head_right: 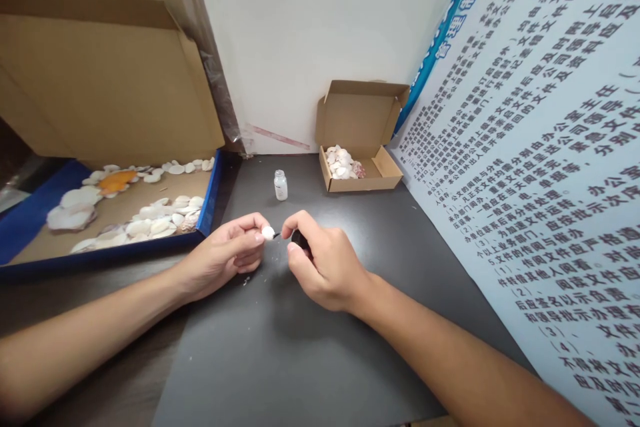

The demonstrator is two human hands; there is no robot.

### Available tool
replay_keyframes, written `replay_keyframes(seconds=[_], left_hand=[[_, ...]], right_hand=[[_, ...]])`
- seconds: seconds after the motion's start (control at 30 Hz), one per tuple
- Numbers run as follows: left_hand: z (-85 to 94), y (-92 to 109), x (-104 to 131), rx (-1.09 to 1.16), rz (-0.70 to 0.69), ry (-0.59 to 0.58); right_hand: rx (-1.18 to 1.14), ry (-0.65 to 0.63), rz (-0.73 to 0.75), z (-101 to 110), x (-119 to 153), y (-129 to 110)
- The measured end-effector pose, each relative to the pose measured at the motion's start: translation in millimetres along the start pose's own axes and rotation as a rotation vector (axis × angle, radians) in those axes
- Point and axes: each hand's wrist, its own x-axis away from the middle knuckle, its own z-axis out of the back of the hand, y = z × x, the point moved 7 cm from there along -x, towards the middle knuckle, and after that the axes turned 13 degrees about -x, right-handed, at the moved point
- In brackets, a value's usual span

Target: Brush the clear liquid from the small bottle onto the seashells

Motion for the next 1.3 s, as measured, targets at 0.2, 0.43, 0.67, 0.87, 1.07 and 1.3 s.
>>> replay_keyframes(seconds=[0.2,0.43,0.67,0.87,1.07,1.3], left_hand=[[-0.5,0.3,-0.7,0.002,0.001,0.006],[-2.3,1.6,0.0,-0.005,0.002,-0.005],[-0.5,0.3,-0.6,0.0,0.005,-0.011],[-0.5,0.1,-0.4,-0.022,0.008,-0.003],[0.0,-0.8,-0.9,0.001,-0.005,-0.005],[-0.4,0.7,0.1,-0.003,-0.004,0.001]], right_hand=[[-0.026,0.051,0.048,4.3,0.5,-3.8],[0.041,0.022,-0.02,0.8,-2.3,-0.5],[-0.07,-0.014,0.048,-1.2,0.9,-3.0],[0.021,0.047,-0.025,2.3,-2.1,1.2],[-0.118,0.022,0.07,-0.5,1.8,-3.5],[0.011,0.057,-0.031,2.8,-1.3,2.9]])
